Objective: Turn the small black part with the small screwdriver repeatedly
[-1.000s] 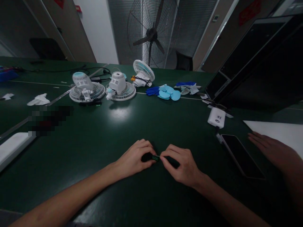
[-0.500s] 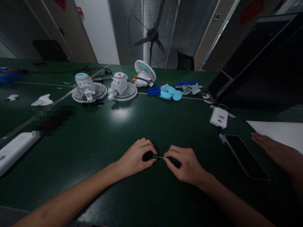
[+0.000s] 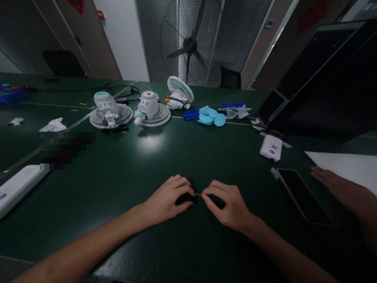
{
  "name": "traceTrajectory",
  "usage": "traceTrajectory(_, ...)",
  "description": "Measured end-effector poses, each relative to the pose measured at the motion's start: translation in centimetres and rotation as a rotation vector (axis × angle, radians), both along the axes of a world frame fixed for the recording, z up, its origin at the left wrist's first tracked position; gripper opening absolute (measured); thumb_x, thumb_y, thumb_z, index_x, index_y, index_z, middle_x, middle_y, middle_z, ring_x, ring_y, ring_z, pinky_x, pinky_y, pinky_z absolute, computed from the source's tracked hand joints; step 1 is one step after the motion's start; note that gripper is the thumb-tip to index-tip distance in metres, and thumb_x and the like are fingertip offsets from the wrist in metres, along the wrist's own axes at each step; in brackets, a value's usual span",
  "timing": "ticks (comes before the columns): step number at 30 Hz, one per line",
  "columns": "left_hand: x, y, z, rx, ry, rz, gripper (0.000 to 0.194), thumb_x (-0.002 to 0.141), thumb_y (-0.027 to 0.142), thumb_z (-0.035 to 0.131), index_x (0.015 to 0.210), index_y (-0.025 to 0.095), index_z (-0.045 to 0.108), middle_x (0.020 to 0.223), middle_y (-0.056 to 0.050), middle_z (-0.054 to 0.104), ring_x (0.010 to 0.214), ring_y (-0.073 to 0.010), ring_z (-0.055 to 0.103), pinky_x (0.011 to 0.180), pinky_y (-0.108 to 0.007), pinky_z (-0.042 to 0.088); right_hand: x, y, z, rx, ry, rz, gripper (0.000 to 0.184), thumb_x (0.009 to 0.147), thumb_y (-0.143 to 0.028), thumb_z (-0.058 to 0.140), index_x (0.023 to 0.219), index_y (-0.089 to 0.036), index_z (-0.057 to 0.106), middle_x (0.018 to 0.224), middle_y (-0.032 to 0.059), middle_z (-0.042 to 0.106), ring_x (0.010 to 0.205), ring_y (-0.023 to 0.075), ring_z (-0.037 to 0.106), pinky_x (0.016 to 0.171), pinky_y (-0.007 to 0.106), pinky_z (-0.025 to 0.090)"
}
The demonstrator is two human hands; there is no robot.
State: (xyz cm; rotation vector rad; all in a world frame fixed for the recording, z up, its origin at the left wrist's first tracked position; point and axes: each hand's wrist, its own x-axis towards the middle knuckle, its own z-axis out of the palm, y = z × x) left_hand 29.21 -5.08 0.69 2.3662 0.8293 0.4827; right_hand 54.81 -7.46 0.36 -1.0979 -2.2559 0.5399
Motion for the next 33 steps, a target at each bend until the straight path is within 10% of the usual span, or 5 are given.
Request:
traceTrajectory(6,-5.2,1.0,-0.3,-0.073,-0.011,0.035,0.025,0.106,0.03,0.046,0.122,0.025,0.065,0.123,-0.009,0.06,0.116,-0.0203,0.056,0.101,-0.033,0.046,0.3,0.2,-0.1,-0.049,0.042,-0.008,0.014,0.1,-0.022,0.058,0.099,-0.019,0.071,0.089,0.0042,0.068,0.074,0.0153,0.064,0.068,0.028,0.05)
traceTrajectory(17,-24.0,12.2,-1.2,0.13,0.19,0.81,0.047,0.095,0.046,0.058,0.126,0.012,0.067,0.114,-0.009,0.061,0.094,-0.0198,0.057,0.085,-0.028,0.045,0.1,0.1,0.1,-0.049,0.033,-0.032,0.013,0.1,-0.021,0.058,0.099,-0.018,0.071,0.09,0.0047,0.068,0.075,0.0152,0.063,0.068,0.028,0.051)
traceTrajectory(25,-25.6,10.4,-0.6,0.126,0.336,1.071,0.055,0.09,0.053,0.066,0.123,0.008,0.068,0.114,-0.01,0.062,0.098,-0.0219,0.059,0.083,-0.028,0.045,0.1,0.2,0.0,-0.051,0.025,-0.004,0.016,0.101,-0.023,0.056,0.098,-0.017,0.071,0.089,0.0056,0.069,0.073,0.0143,0.064,0.063,0.025,0.051)
traceTrajectory(33,-26.6,9.8,-0.1,0.143,0.394,1.023,0.035,0.092,0.042,0.062,0.109,0.013,0.073,0.112,-0.007,0.064,0.093,-0.0207,0.061,0.084,-0.028,0.045,0.2,0.1,0.2,-0.057,0.013,0.004,0.015,0.101,-0.023,0.057,0.1,-0.018,0.071,0.09,0.0049,0.069,0.073,0.0143,0.064,0.064,0.026,0.051)
